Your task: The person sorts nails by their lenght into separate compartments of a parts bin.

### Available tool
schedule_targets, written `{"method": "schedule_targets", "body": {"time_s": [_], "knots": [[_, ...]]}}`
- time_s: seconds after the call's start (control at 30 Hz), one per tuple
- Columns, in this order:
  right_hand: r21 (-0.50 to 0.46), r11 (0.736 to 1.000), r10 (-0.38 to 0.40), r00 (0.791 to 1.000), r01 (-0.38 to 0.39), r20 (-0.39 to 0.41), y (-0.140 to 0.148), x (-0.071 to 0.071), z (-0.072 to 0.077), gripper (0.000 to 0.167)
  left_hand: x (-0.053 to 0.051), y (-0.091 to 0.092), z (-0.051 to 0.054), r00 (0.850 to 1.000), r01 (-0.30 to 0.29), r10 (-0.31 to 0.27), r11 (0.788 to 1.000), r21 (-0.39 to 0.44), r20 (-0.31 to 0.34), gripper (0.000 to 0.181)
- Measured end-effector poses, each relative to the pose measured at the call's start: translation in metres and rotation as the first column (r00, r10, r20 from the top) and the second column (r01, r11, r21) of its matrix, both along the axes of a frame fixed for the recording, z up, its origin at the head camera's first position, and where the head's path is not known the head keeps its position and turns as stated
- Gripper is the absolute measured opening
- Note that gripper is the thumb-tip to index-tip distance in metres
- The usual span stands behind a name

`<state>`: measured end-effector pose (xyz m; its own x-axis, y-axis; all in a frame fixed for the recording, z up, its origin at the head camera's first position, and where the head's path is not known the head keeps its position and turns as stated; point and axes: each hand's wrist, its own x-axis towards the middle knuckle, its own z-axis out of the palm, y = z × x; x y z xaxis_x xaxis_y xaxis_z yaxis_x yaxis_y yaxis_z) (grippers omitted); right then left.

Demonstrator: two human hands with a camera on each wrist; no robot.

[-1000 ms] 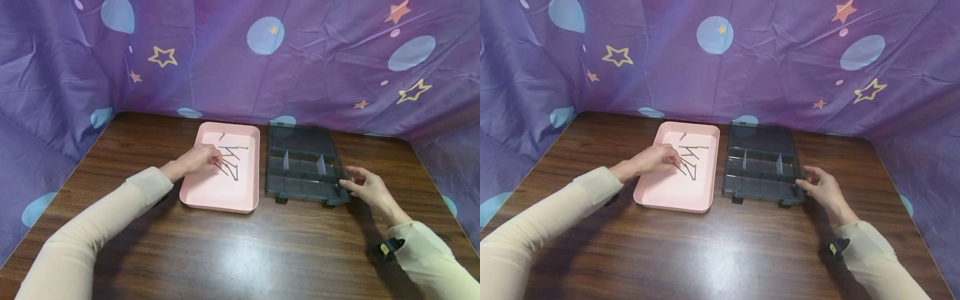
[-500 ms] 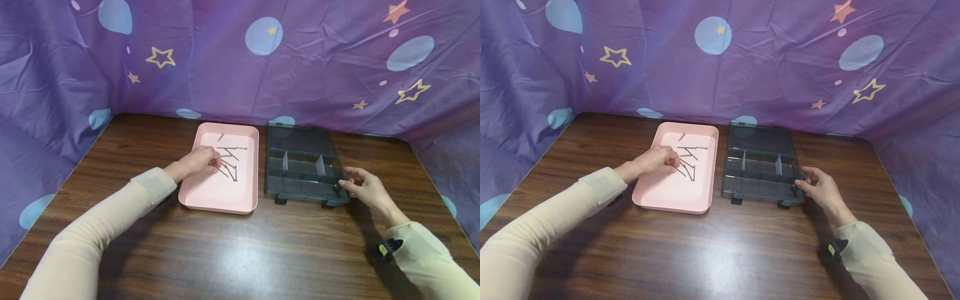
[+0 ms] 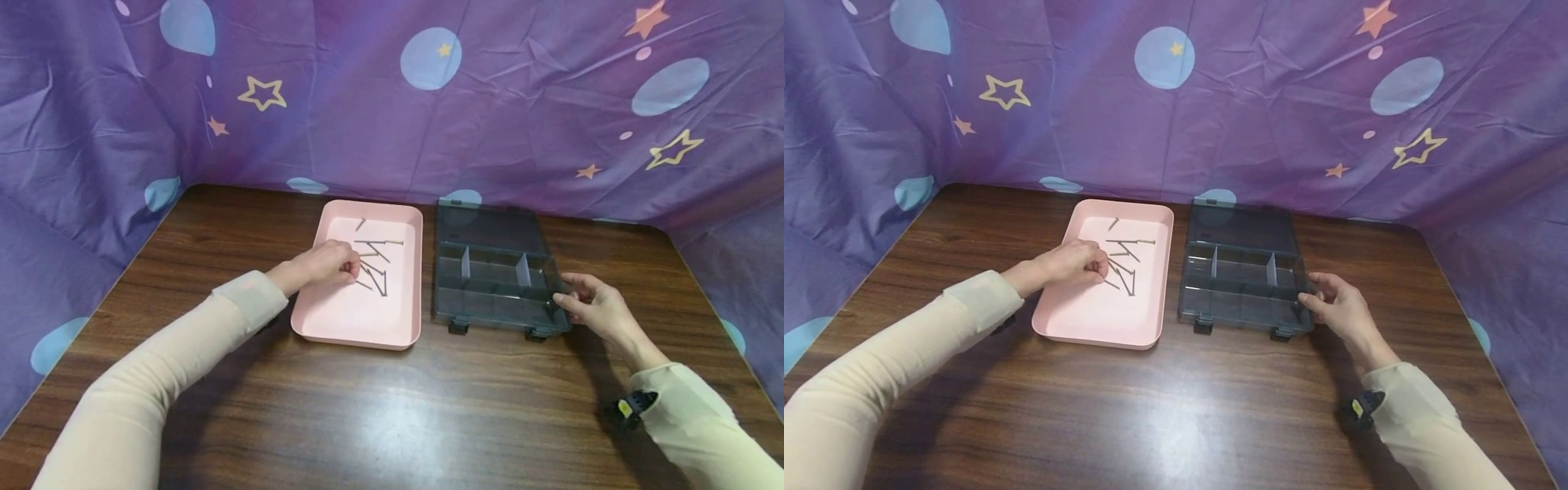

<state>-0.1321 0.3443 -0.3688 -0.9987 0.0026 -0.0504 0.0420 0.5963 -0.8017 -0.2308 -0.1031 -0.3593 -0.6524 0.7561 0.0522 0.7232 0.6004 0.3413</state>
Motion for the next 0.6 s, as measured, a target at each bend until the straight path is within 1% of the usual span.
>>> {"method": "schedule_targets", "body": {"time_s": [0.2,0.33,0.4,0.5,0.6], "knots": [[-0.003,1.0,0.003,1.0,-0.003,-0.006,0.0004,0.0002,0.0002,0.052,-0.0011,0.0008,0.0012,0.999,0.032,-0.03,0.997,-0.066,0.034,0.012],[0.001,1.0,0.003,1.0,-0.003,-0.007,0.0006,-0.0005,-0.0004,0.052,-0.0008,-0.0003,-0.0013,0.997,0.07,-0.069,0.995,-0.077,0.017,0.012],[-0.001,1.0,0.006,1.0,-0.006,-0.008,0.0006,-0.0005,-0.0007,0.052,0.0004,-0.001,-0.0017,0.997,0.079,-0.079,0.994,-0.075,0.008,0.013],[0.0,1.0,0.011,1.0,-0.011,-0.017,0.0005,-0.0004,-0.0009,0.052,0.0024,-0.002,-0.0011,0.997,0.08,-0.08,0.994,-0.075,0.002,0.013],[-0.006,1.0,0.009,1.0,-0.009,-0.018,0.0003,-0.0001,-0.0002,0.051,0.004,-0.0027,0.0012,0.998,0.063,-0.063,0.995,-0.083,0.002,0.012]]}}
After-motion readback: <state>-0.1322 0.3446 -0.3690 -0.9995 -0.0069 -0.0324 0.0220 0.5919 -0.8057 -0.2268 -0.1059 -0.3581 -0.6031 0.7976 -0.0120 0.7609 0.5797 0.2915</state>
